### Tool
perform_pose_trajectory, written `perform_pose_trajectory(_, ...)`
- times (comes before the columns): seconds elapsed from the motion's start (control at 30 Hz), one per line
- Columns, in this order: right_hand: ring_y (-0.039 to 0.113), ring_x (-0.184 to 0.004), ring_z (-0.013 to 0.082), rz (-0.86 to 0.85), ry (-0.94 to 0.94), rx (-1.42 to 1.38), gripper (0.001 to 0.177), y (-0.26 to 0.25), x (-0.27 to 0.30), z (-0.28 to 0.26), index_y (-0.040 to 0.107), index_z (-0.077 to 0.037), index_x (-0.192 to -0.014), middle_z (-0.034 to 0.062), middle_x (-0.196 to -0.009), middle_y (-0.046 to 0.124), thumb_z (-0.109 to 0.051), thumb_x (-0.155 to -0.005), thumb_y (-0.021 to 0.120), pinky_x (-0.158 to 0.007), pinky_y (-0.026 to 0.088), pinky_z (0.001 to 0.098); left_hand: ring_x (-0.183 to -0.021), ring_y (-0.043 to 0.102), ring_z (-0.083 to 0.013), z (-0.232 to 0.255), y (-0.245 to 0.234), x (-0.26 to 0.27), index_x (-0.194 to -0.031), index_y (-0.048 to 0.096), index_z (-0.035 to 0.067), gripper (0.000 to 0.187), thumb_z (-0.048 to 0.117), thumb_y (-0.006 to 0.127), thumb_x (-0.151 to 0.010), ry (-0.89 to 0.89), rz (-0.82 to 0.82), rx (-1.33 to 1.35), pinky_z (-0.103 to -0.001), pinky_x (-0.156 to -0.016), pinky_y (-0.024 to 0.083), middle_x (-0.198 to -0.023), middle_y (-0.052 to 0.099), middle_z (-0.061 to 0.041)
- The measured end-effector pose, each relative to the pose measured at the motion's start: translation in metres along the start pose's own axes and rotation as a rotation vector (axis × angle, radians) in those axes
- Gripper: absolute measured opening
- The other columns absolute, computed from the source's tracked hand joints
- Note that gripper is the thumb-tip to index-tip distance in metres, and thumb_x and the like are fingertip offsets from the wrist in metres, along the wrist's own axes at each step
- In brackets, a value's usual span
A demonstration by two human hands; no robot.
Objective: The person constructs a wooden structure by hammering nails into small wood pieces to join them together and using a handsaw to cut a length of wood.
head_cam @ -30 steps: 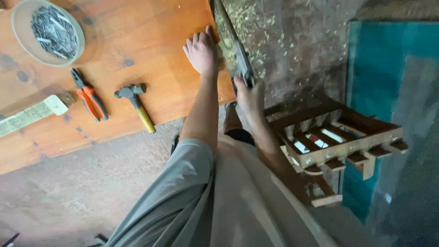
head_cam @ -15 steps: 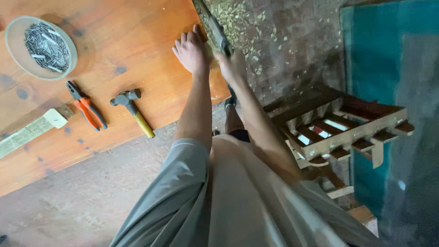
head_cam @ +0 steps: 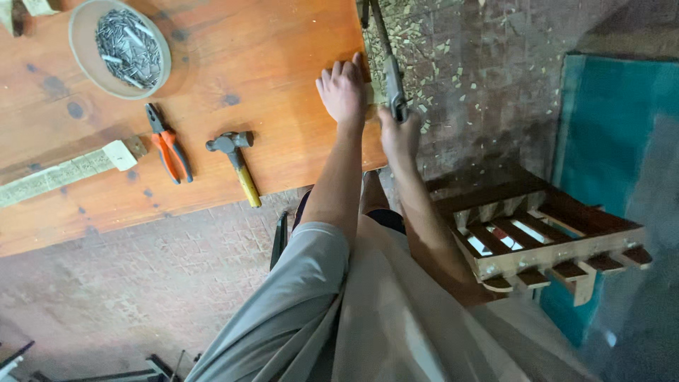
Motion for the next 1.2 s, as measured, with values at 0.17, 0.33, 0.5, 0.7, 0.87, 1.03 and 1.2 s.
perform_pose_trajectory(0.17,0.044,-0.058,0.0156,0.070,-0.099,0.005,0.041,0.007,-0.035,0.002,0.054,-0.009,-0.058,-0.0007,-0.057,0.045,-0.039,-0.075,0.075,-0.055,0.038,0.0444,-0.070,0.054,-0.0347,0.007,-0.009,-0.015,-0.064,0.056,0.013,0.045,0.044,0.056,-0.098,-0.005,-0.064,0.041,-0.047,-0.067,0.038,-0.069,0.057,-0.008)
perform_pose_trajectory(0.33,0.060,-0.057,0.0208,-0.004,-0.088,0.087,0.037,0.000,-0.018,-0.010,0.063,-0.010,-0.063,0.0033,-0.058,0.061,-0.041,-0.081,0.070,-0.055,0.040,0.0441,-0.066,0.054,-0.0356,0.009,-0.008,-0.010,-0.060,0.060,0.015,0.043,0.041,0.062,-0.095,-0.058,-0.012,-0.024,-0.047,-0.065,0.039,-0.067,0.061,-0.007)
perform_pose_trajectory(0.5,0.047,-0.056,0.0172,-0.028,-0.176,0.006,0.044,0.004,-0.018,-0.004,0.048,-0.011,-0.060,0.0001,-0.056,0.048,-0.036,-0.089,0.071,-0.055,0.035,0.0409,-0.066,0.056,-0.0355,0.005,0.000,-0.008,-0.060,0.062,0.015,0.044,0.038,0.062,-0.097,-0.037,-0.029,-0.057,-0.047,-0.063,0.041,-0.068,0.063,-0.006)
perform_pose_trajectory(0.7,0.046,-0.060,0.0133,-0.017,-0.126,-0.060,0.043,0.001,-0.008,-0.005,0.051,-0.014,-0.062,-0.0031,-0.058,0.048,-0.038,-0.090,0.071,-0.058,0.038,0.0370,-0.065,0.056,-0.0368,0.003,0.004,-0.006,-0.060,0.063,0.012,0.043,0.033,0.061,-0.097,-0.049,-0.010,-0.017,-0.048,-0.063,0.040,-0.066,0.063,-0.006)
perform_pose_trajectory(0.87,0.051,-0.056,0.0173,-0.002,-0.071,-0.002,0.043,-0.004,0.000,-0.015,0.052,-0.010,-0.059,0.0014,-0.054,0.052,-0.036,-0.089,0.068,-0.057,0.039,0.0401,-0.064,0.053,-0.0396,0.006,0.000,-0.010,-0.059,0.064,0.010,0.044,0.031,0.059,-0.098,-0.082,-0.027,-0.006,-0.050,-0.062,0.038,-0.066,0.062,-0.009)
perform_pose_trajectory(1.03,0.057,-0.058,0.0210,0.032,0.082,-0.055,0.035,0.005,-0.018,0.004,0.060,-0.009,-0.072,0.0037,-0.064,0.061,-0.040,-0.084,0.070,-0.057,0.042,0.0409,-0.061,0.050,-0.0371,0.010,-0.011,-0.019,-0.057,0.057,0.011,0.042,0.027,0.062,-0.096,-0.023,0.019,0.054,-0.048,-0.060,0.036,-0.062,0.057,-0.009)
perform_pose_trajectory(1.2,0.061,-0.052,0.0202,0.041,-0.002,0.039,0.033,0.030,-0.042,-0.016,0.069,-0.004,-0.066,0.0064,-0.060,0.066,-0.036,-0.074,0.073,-0.048,0.038,0.0442,-0.064,0.053,-0.0353,0.011,-0.006,-0.012,-0.061,0.057,0.013,0.040,0.028,0.061,-0.098,0.080,-0.016,0.077,-0.048,-0.059,0.037,-0.065,0.059,-0.008)
Point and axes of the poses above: each hand's wrist, its own x-axis away from the middle knuckle, its own y-axis out of the palm, z = x × y, the point moved 6 cm from there along -x, towards the middle knuckle
